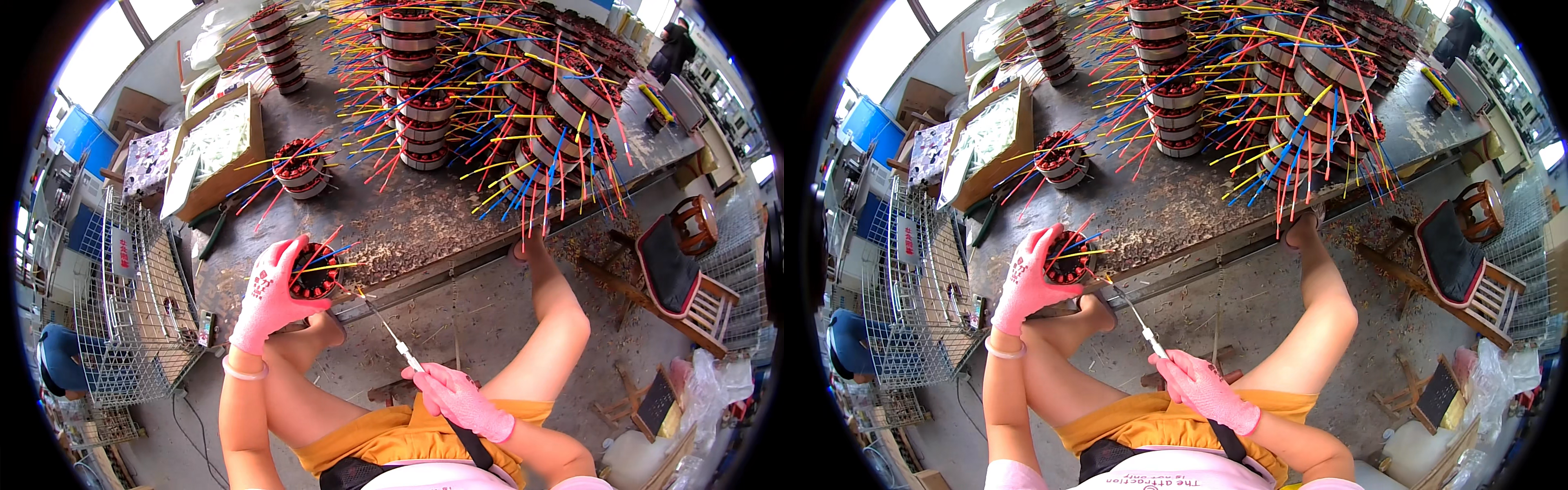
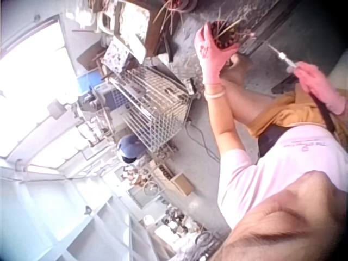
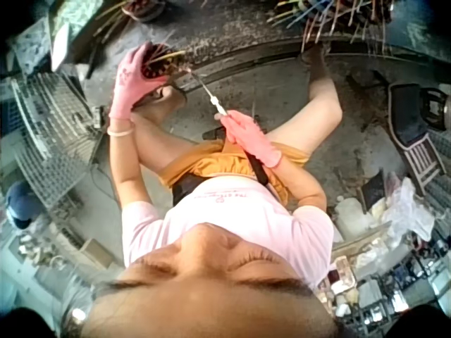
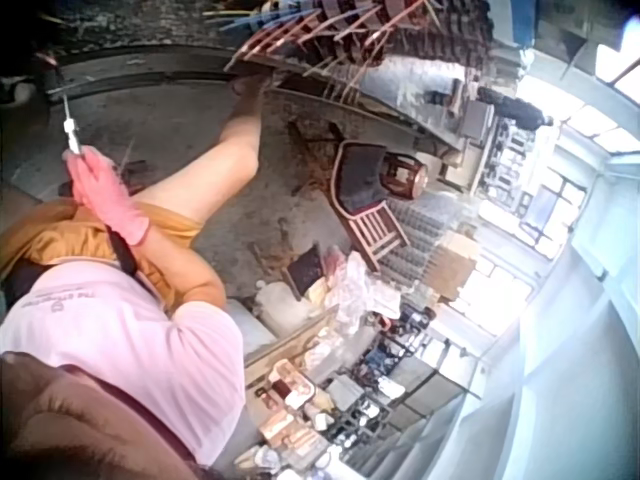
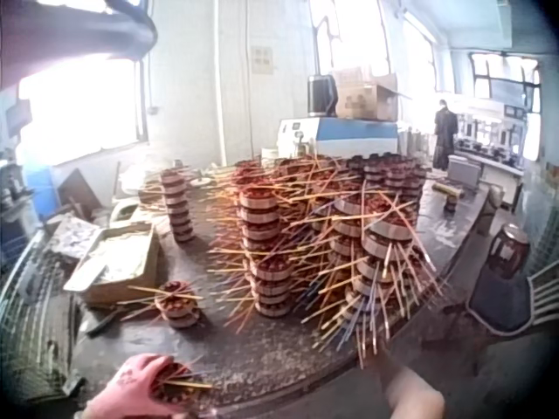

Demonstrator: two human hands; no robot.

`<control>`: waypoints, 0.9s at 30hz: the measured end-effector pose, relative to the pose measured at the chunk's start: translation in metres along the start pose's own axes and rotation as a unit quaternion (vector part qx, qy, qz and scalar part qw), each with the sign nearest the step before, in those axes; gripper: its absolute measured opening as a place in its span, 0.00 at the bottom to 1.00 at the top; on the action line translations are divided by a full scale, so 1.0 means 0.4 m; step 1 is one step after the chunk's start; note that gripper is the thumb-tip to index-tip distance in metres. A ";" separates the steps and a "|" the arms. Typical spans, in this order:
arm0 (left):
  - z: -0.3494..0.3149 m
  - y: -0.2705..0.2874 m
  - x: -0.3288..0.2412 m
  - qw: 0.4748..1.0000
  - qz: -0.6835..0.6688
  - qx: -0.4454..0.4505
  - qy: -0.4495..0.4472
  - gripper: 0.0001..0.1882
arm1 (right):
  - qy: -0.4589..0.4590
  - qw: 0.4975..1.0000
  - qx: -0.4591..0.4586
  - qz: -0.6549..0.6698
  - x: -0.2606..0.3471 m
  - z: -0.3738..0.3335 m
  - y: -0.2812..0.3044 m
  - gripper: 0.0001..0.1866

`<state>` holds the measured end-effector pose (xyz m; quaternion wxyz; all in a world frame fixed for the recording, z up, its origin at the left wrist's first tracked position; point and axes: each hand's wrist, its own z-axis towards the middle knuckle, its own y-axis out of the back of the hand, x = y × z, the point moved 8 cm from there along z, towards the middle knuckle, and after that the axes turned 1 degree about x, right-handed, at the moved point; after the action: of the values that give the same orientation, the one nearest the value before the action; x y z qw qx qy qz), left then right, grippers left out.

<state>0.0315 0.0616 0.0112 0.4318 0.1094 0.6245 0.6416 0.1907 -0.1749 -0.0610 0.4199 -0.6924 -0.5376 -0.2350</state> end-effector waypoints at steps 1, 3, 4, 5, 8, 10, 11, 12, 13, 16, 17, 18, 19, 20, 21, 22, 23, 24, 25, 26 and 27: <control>0.000 0.000 0.000 1.000 0.001 0.001 0.000 0.52 | 0.001 1.000 -0.001 0.001 0.001 0.000 0.001 0.18; 0.001 0.001 -0.001 1.000 0.000 0.002 -0.002 0.52 | 0.003 1.000 -0.003 0.004 0.003 -0.001 0.002 0.18; 0.002 0.000 -0.001 1.000 0.000 0.003 -0.003 0.53 | 0.004 1.000 -0.004 0.002 0.002 0.000 0.002 0.18; 0.002 0.000 -0.001 1.000 -0.001 0.004 -0.002 0.53 | 0.005 1.000 -0.005 0.001 0.001 0.001 0.002 0.18; 0.003 0.001 -0.002 1.000 -0.003 0.006 -0.001 0.53 | 0.005 1.000 -0.007 -0.007 0.001 0.000 0.004 0.18; 0.002 0.002 -0.002 1.000 -0.004 0.006 0.000 0.53 | 0.005 1.000 -0.007 -0.010 0.001 0.000 0.004 0.18; 0.002 0.001 -0.001 1.000 -0.003 0.007 0.001 0.53 | 0.005 1.000 -0.008 -0.009 0.001 -0.001 0.004 0.18; 0.003 0.002 -0.001 1.000 -0.002 0.008 0.003 0.53 | 0.005 1.000 -0.008 -0.007 0.001 -0.001 0.004 0.18; 0.003 0.001 -0.001 1.000 -0.001 0.010 0.004 0.53 | 0.007 1.000 -0.008 -0.006 0.001 -0.001 0.004 0.18; 0.002 -0.002 0.003 1.000 0.002 0.006 -0.002 0.53 | 0.016 1.000 -0.006 -0.002 0.001 -0.002 0.006 0.17; 0.002 -0.002 0.003 1.000 0.001 0.008 0.002 0.53 | 0.021 1.000 -0.006 -0.001 0.003 -0.003 0.006 0.17; 0.003 -0.001 0.002 1.000 0.000 0.010 0.005 0.53 | 0.027 1.000 -0.006 0.000 0.005 -0.003 0.006 0.17; 0.004 -0.001 0.001 1.000 -0.001 0.012 0.008 0.53 | 0.019 1.000 -0.008 -0.004 0.003 -0.004 0.006 0.17; 0.004 0.000 -0.002 1.000 0.001 0.010 0.004 0.53 | 0.011 1.000 -0.010 -0.008 0.002 -0.004 0.007 0.17; 0.004 0.001 -0.004 1.000 0.004 0.009 0.002 0.53 | 0.003 1.000 -0.012 -0.012 0.001 -0.003 0.007 0.17; 0.004 0.002 -0.006 1.000 0.007 0.008 -0.001 0.52 | 0.001 1.000 -0.012 -0.013 0.003 -0.003 0.007 0.17; 0.004 0.002 -0.005 1.000 0.003 0.011 0.003 0.53 | -0.002 1.000 -0.012 -0.015 0.004 -0.003 0.007 0.17; 0.005 0.003 -0.005 1.000 -0.001 0.013 0.008 0.53 | -0.004 1.000 -0.012 -0.017 0.004 -0.003 0.006 0.17; 0.005 0.003 -0.004 1.000 -0.006 0.015 0.012 0.53 | -0.001 1.000 -0.011 -0.016 0.004 -0.002 0.006 0.17; 0.004 0.003 -0.003 1.000 -0.005 0.014 0.011 0.53 | 0.002 1.000 -0.011 -0.015 0.004 -0.001 0.006 0.17; 0.004 0.003 -0.003 1.000 -0.005 0.013 0.009 0.53 | 0.005 1.000 -0.010 -0.014 0.003 -0.001 0.006 0.17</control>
<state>0.0328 0.0620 0.0129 0.4276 0.1061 0.6371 0.6324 0.1934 -0.1746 -0.0605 0.4124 -0.6880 -0.5423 -0.2500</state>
